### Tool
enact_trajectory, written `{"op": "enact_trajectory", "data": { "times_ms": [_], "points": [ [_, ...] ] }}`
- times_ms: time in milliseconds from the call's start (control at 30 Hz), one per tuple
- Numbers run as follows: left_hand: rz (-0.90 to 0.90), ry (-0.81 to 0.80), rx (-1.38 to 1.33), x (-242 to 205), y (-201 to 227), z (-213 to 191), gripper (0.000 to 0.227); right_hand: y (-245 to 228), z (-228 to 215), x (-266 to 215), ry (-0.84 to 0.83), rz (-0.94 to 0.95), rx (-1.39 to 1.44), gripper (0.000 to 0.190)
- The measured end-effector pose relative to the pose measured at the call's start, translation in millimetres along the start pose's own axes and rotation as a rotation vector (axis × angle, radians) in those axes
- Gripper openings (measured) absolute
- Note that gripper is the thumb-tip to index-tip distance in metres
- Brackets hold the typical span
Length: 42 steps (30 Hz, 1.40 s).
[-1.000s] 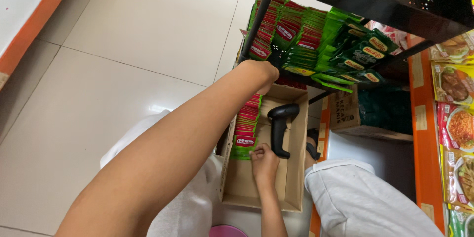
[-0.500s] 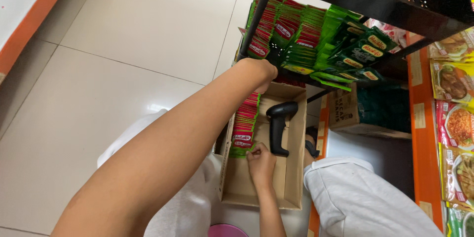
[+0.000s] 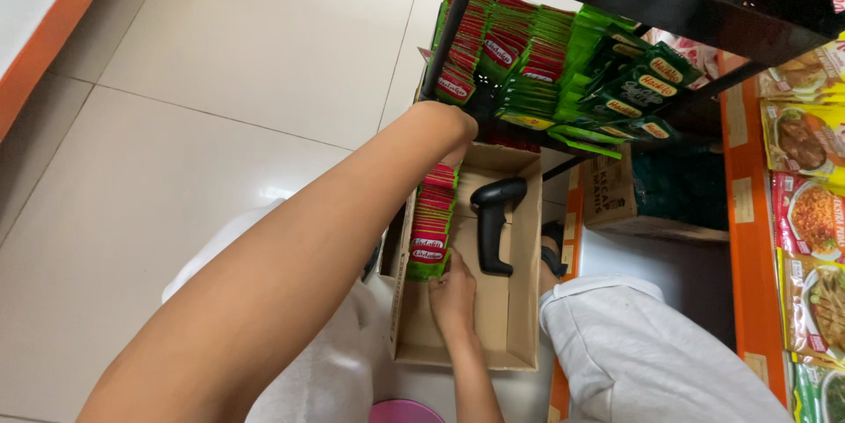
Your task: The person crouches in a store aisle and repeatedly picks green sachets from a cardboard box, scans each with a handheld barcode scanner, and places them onto a black wire shelf. The process continues for the duration of the clip.
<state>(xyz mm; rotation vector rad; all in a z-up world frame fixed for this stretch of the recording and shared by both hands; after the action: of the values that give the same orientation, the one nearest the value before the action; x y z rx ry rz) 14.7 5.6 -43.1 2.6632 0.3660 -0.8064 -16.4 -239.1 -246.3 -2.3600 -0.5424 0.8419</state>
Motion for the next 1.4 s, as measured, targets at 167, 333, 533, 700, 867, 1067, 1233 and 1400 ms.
{"op": "enact_trajectory", "data": {
  "times_ms": [167,333,533,700,867,1067,1233,1400],
  "points": [
    [-0.003,-0.064,0.027,4.2,-0.3,-5.6,0.053,-17.5,-2.4,-18.7,0.011,-0.023,-0.029,0.085],
    [-0.017,-0.145,0.086,16.4,-5.4,-4.9,0.056,-0.9,13.5,-4.3,-0.061,0.078,-0.046,0.096],
    [-0.043,-0.135,0.061,16.3,-9.4,-8.3,0.052,-2.7,17.5,-6.7,-0.042,0.150,-0.038,0.105],
    [-0.057,-0.118,0.047,7.7,-6.7,-12.6,0.046,-5.6,15.8,-17.4,-0.010,0.071,-0.020,0.107],
    [-0.065,-0.124,0.028,8.2,1.5,-17.2,0.058,6.3,33.5,-5.0,-0.013,0.010,0.092,0.093],
    [-0.074,-0.148,0.019,14.1,-6.3,-11.6,0.040,-4.0,23.5,-4.0,0.111,0.001,0.021,0.067],
    [-0.191,-0.143,-0.098,-17.3,-6.8,-20.1,0.052,1.9,24.0,-7.2,0.204,0.035,0.045,0.060],
    [-0.239,-0.032,-0.151,-25.7,-1.9,-20.2,0.045,39.8,53.5,7.9,0.102,0.079,0.563,0.068]
  ]
}}
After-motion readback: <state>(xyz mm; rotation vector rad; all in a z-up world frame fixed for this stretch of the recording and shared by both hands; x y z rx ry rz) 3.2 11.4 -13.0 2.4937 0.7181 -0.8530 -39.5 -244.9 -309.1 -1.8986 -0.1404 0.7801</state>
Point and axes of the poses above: each hand's wrist, its own x-axis towards the middle knuckle, its own z-axis out of the palm, y = z × x, the point moved 2 cm from there along x, towards the middle knuckle, and after that the axes turned 10 degrees about z, right-handed, at the moved point
